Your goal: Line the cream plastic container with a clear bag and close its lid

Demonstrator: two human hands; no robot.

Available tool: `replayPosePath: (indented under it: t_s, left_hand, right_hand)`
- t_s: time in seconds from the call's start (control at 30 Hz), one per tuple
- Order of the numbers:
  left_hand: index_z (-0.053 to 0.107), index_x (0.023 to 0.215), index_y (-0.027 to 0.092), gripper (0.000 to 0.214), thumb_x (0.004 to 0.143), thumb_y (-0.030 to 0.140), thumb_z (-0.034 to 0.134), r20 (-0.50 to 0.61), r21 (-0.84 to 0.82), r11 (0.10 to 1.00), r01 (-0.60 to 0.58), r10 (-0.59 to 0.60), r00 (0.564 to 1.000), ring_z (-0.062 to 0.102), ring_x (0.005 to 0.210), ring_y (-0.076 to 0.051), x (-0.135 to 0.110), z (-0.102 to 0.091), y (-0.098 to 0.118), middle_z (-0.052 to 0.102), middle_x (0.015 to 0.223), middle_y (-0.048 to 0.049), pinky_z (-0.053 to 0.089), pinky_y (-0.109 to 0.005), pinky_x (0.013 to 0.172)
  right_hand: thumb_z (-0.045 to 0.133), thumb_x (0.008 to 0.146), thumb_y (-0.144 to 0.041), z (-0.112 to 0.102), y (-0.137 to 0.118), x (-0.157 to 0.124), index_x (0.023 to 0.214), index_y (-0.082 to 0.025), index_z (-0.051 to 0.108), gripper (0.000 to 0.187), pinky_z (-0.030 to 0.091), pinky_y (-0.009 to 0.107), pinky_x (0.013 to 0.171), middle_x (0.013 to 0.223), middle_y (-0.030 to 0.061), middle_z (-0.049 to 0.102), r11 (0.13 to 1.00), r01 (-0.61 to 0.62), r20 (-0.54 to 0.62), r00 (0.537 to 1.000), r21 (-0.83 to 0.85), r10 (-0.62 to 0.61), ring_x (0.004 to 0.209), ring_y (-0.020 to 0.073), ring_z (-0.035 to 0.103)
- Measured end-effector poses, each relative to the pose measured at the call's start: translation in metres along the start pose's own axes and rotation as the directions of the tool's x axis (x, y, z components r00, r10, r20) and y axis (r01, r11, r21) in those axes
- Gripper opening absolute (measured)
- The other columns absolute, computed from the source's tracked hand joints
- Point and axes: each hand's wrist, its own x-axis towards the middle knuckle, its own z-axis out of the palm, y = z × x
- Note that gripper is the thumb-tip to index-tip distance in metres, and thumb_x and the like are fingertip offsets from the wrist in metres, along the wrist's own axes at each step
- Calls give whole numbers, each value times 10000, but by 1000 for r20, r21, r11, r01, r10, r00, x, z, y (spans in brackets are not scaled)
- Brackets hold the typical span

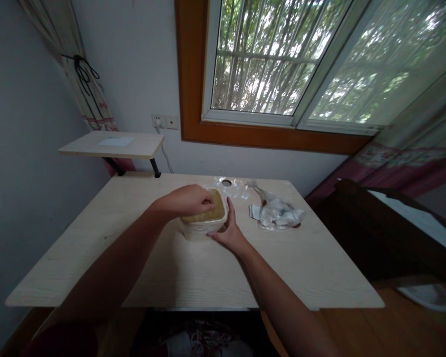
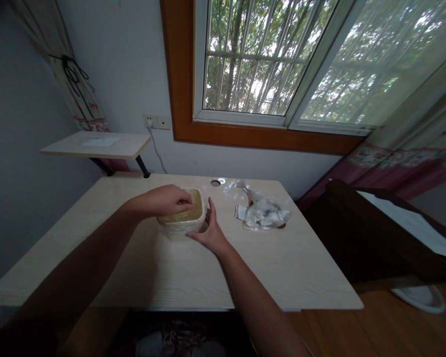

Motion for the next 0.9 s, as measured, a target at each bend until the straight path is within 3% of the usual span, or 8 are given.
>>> replayPosePath:
  t_s: [0.1,0.2,0.3,0.37,0.53,0.6,0.73,0.9]
  left_hand:
    - [726,919,202,236,917,350,543,-265,24,993,118,-108,958,638,829,-208,-20,-10,-4,712,902,-59,454,-314,746]
    - [654,936,190,210,908,375,557,-503,-30,948,316,-287,815,601,852,-206,-40,-5,-15,652,929,-63,449,-320,770]
    - [585,923,201,255,892,454,581,-558,-185,877,443,-465,687,570,782,-191,-55,11,-30,608,859,-33,435,-310,725]
    - [557,871,210,303,885,512,580,-500,-264,835,484,-547,671,550,719,-182,-62,20,-37,584,777,-9,409,-301,679]
    - [508,693,219,383,879,553,537,-311,-354,792,497,-601,736,513,636,-167,-65,31,-43,553,634,11,361,-284,617]
    - [487,666,222,348,859,505,547,-286,-379,774,507,-619,731,495,611,-162,-60,31,-43,531,591,21,343,-278,597]
    - [465,663,220,223,806,363,560,-388,-407,766,498,-639,665,462,597,-142,-49,34,-45,487,585,41,324,-267,596]
    - [429,698,222,169,788,293,553,-566,-396,817,420,-577,588,425,600,-128,-39,44,-45,441,616,54,316,-265,617]
  right_hand:
    - [942,640,-456,-1,4,0,1619,-380,-23,1377,390,557,1171,1615,157,336,1000,13,-30,999,-27,-14,1446,326,446]
    - [926,665,-453,-2,6,1,1614,-390,39,1301,425,544,1138,1613,146,321,996,17,-67,998,-82,-22,1420,328,461]
    - [910,680,-461,-2,6,3,1609,-372,92,1241,463,537,1092,1569,148,369,986,15,-105,994,-165,-33,1366,329,492]
    - [900,687,-460,-1,5,5,1604,-354,134,1199,497,521,1041,1530,151,410,977,12,-124,991,-214,-40,1310,326,523]
    - [862,733,-421,3,6,5,1547,-336,298,994,537,480,966,1448,128,477,946,50,-120,988,-321,-93,1203,297,573]
    - [852,747,-398,4,6,5,1522,-333,342,930,538,471,970,1421,116,495,931,66,-118,986,-359,-115,1212,293,568]
    - [815,783,-368,3,1,6,1516,-314,360,864,531,469,1005,1447,123,494,920,119,-118,978,-372,-174,1288,299,538]
    - [684,854,-289,-2,-8,7,1503,-297,401,708,504,491,1048,1459,126,511,916,141,-155,965,-375,-212,1322,293,525]
